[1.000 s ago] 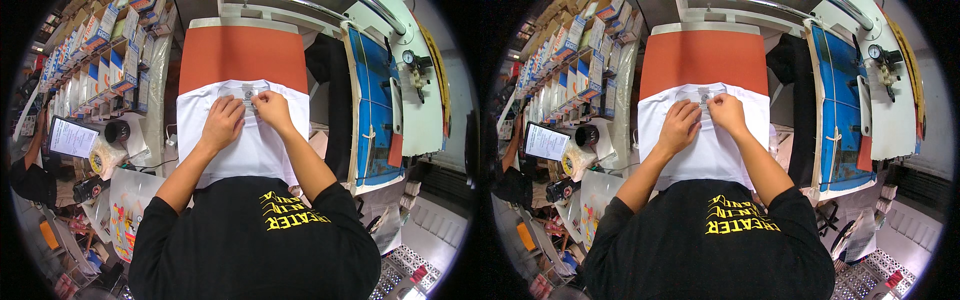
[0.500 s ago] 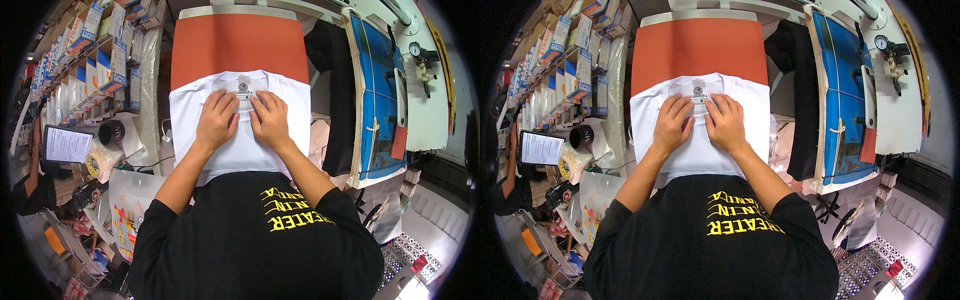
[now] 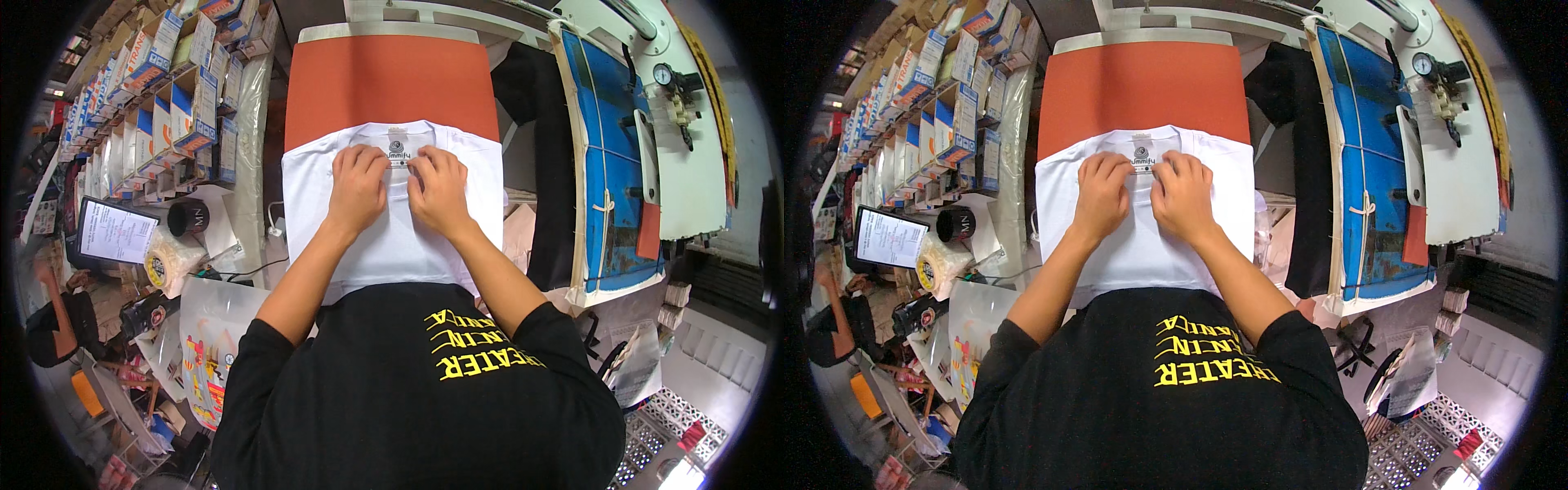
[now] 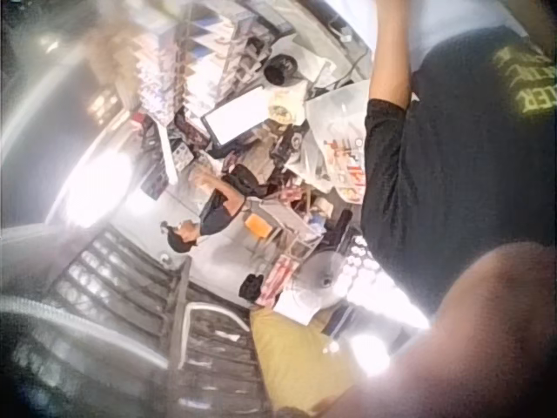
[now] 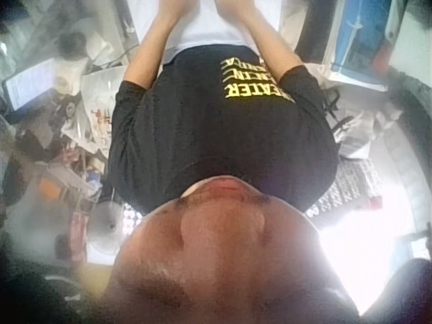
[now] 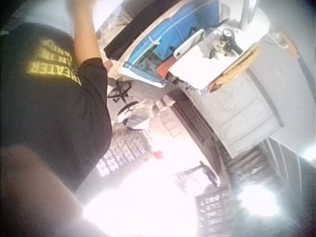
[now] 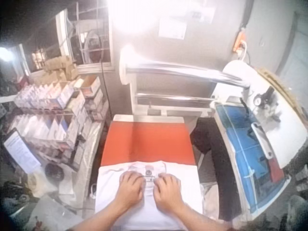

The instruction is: The person prepares shirts for heat pressing by smoothing them on the machine platen and trimming printed transfer sheets using scissors.

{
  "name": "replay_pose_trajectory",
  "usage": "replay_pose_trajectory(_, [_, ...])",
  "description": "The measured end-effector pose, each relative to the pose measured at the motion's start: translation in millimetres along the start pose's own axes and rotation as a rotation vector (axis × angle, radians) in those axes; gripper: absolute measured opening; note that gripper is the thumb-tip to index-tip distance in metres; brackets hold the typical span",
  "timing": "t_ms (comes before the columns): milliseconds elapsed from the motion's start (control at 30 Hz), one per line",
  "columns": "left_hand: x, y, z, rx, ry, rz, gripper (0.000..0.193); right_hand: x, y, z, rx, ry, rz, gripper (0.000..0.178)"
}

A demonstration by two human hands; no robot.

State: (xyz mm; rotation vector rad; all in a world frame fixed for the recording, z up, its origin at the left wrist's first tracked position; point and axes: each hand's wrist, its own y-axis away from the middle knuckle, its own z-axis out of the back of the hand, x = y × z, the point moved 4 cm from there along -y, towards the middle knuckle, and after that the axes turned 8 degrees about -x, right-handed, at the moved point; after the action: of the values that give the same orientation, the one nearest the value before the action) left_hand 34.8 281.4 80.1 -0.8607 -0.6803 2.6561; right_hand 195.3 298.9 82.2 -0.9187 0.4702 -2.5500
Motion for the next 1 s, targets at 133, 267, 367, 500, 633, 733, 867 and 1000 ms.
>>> replay_pose_trajectory(133, [17.3, -13.9, 14.7, -0.306, 0.068, 0.169, 0.024, -24.1, -16.7, 47.9, -0.259, -0.144, -0.092, 0.018])
replay_pose_trajectory(267, [40.4, 32.8, 56.3, -0.304, 0.091, 0.285, 0.018, -48.0, 1.4, 235.4, -0.718, 0.547, -0.001, 0.011])
replay_pose_trajectory(367, [29.1, 56.0, 60.7, -0.24, 0.0, 0.19, 0.018, -134.3, 74.7, 376.6, -1.081, 0.883, -0.195, 0.026])
replay_pose_trajectory(500, [0.9, 43.3, 23.6, -0.251, -0.043, 0.086, 0.022, -171.2, 86.9, 412.7, -0.598, 1.028, -0.555, 0.055])
replay_pose_trajectory(633, [-8.5, 41.3, 7.7, -0.237, -0.104, 0.108, 0.025, -219.9, 93.6, 420.9, -0.392, 0.884, -0.669, 0.069])
replay_pose_trajectory(733, [-4.9, 45.4, 4.3, -0.229, -0.091, 0.052, 0.026, -212.4, 88.3, 416.5, -0.348, 0.835, -0.679, 0.068])
replay_pose_trajectory(867, [-5.7, 46.7, 6.0, -0.252, -0.091, 0.025, 0.025, -174.4, 79.8, 394.3, -0.37, 0.82, -0.597, 0.066])
replay_pose_trajectory(1000, [-2.2, 44.1, 3.8, -0.283, -0.052, 0.017, 0.025, -120.4, 76.7, 359.5, -0.415, 0.762, -0.524, 0.058])
